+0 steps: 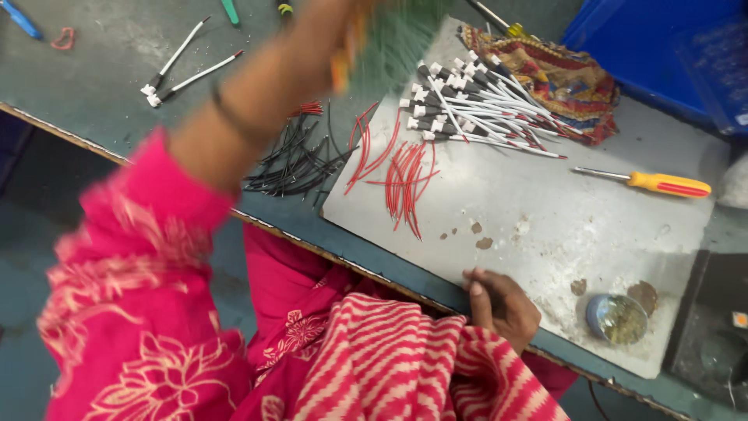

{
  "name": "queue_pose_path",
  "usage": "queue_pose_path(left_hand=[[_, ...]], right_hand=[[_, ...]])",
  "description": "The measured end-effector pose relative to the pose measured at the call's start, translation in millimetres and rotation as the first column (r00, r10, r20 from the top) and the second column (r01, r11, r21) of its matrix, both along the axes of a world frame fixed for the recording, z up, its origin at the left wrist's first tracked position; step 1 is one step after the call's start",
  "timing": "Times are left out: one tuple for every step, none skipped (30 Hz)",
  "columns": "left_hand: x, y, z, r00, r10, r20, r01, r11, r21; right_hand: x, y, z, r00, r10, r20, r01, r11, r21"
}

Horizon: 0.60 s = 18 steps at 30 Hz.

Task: The person solders red and black wires onto green circuit boards at a workbench, holding a soldering iron in one hand while positioning wires and boards with the other, dipping the iron in flux between joints, and turning boards over to solder additional sides.

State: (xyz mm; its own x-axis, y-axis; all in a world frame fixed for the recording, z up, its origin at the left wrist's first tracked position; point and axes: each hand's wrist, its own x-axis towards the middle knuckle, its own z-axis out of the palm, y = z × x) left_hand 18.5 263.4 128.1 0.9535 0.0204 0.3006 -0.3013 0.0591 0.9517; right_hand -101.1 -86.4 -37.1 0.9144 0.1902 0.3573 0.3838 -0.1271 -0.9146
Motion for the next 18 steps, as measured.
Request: queue_pose_path(left_hand=[[-19.6,-19.5,-5.6,0.999,-0.041,0.002,0.041,0.999,0.002],[-40.5,-38.2,-10.7,0.995,-0.043,0.087,0.029,0.988,0.153],[-63.2,-60.3,-17.2,0.978,-0.030,0.205,-0.038,0.946,0.321],[-80.3,-79.5,-22.8,0.922,0.016,0.388,-0.221,0.843,0.490],[-92.4,-98.0,-29.8,0.903,0.023,0.429,-0.270,0.807,0.526],[-102.4,-116.8,-37.9,0.885,0.025,0.464,-0.311,0.773,0.552],[-109.3,-132.6,-46.1,0.873,0.023,0.487,-0.341,0.742,0.577],[-111.6,-143.8,-54.7,0.878,-0.030,0.477,-0.319,0.706,0.632],[-110.8,-150.8,-61.9,0.881,-0.087,0.465,-0.296,0.665,0.686],[-108.6,-156.6,-69.6,0.878,-0.147,0.456,-0.278,0.618,0.736],[-108.7,-158.2,-74.3,0.882,-0.174,0.438,-0.251,0.613,0.749],[-108.5,-158.1,-78.6,0.884,-0.197,0.425,-0.232,0.604,0.763],[-106.6,-158.2,-81.1,0.880,-0.215,0.423,-0.229,0.588,0.776],[-109.4,-160.2,-82.9,0.875,-0.229,0.426,-0.231,0.577,0.783],[-109.0,-160.6,-83.5,0.869,-0.238,0.434,-0.242,0.561,0.792],[-112.8,-159.8,-82.3,0.863,-0.241,0.443,-0.259,0.542,0.800],[-114.4,-160.2,-82.1,0.866,-0.241,0.439,-0.257,0.539,0.802],[-115.6,-160.4,-81.4,0.867,-0.240,0.437,-0.257,0.535,0.805]], right_hand=[[2.6,2.2,2.7,0.999,0.015,-0.034,-0.012,0.996,0.085],[3.1,1.9,8.4,0.997,0.027,-0.066,-0.016,0.986,0.165],[5.8,2.0,14.9,0.991,0.131,-0.041,-0.109,0.932,0.346],[12.7,4.6,20.2,0.975,0.222,0.003,-0.192,0.839,0.509],[18.9,3.5,26.8,0.953,0.296,0.061,-0.264,0.717,0.645],[18.4,-5.2,35.0,0.935,0.347,-0.071,-0.184,0.649,0.738],[16.6,-15.5,42.3,0.895,0.397,-0.202,-0.071,0.576,0.815],[19.6,-25.7,46.0,0.915,0.360,-0.182,-0.032,0.513,0.858],[22.1,-33.6,46.4,0.909,0.384,-0.162,-0.036,0.459,0.888],[25.1,-42.5,44.5,0.902,0.407,-0.141,-0.039,0.403,0.914],[21.2,-48.7,42.3,0.888,0.438,-0.143,-0.038,0.379,0.925],[17.6,-55.8,39.0,0.872,0.467,-0.145,-0.034,0.355,0.934],[16.5,-54.5,32.4,0.877,0.452,-0.166,-0.005,0.352,0.936],[14.0,-54.7,27.3,0.878,0.446,-0.173,0.017,0.333,0.943],[11.9,-53.7,23.8,0.880,0.440,-0.181,0.038,0.314,0.949],[8.4,-51.4,22.5,0.879,0.442,-0.179,0.054,0.282,0.958],[7.2,-50.1,20.4,0.879,0.446,-0.169,0.052,0.264,0.963],[5.8,-48.1,19.9,0.879,0.450,-0.159,0.050,0.246,0.968]])
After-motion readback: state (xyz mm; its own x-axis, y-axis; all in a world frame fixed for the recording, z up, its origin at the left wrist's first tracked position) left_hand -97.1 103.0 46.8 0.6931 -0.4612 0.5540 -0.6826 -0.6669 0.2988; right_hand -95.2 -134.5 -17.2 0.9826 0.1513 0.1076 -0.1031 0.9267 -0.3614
